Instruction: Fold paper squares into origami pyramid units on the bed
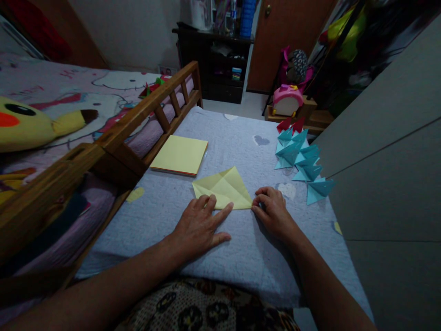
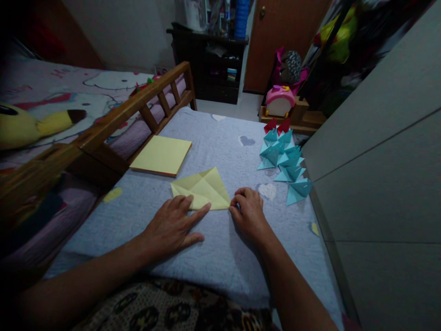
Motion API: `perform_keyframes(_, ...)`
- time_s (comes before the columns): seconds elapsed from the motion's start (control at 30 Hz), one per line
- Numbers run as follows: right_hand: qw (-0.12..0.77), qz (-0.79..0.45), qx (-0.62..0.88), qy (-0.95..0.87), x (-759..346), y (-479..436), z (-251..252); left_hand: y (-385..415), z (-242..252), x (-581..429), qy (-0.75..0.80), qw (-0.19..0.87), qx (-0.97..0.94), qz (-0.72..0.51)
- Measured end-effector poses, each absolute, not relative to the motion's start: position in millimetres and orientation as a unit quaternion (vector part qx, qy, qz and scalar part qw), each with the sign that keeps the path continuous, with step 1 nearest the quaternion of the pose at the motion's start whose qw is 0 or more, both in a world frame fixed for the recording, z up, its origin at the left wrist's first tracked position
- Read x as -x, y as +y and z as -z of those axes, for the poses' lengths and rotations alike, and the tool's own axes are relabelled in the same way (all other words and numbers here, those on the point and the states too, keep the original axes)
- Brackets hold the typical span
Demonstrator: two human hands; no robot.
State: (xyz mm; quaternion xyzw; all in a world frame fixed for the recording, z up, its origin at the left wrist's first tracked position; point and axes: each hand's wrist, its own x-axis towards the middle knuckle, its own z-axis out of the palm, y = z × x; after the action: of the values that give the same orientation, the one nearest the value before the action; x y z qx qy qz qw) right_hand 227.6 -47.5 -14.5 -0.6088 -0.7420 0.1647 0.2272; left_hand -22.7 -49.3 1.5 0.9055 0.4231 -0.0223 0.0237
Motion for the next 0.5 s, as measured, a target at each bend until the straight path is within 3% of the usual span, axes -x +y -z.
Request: perform_keyframes(0.5, 0.218, -0.163, 0.634, -0.724, -222.7, -46.5, 11.3, -51.1, -4.2, 21.4, 0.439, 0.033, -0.897, 0.041)
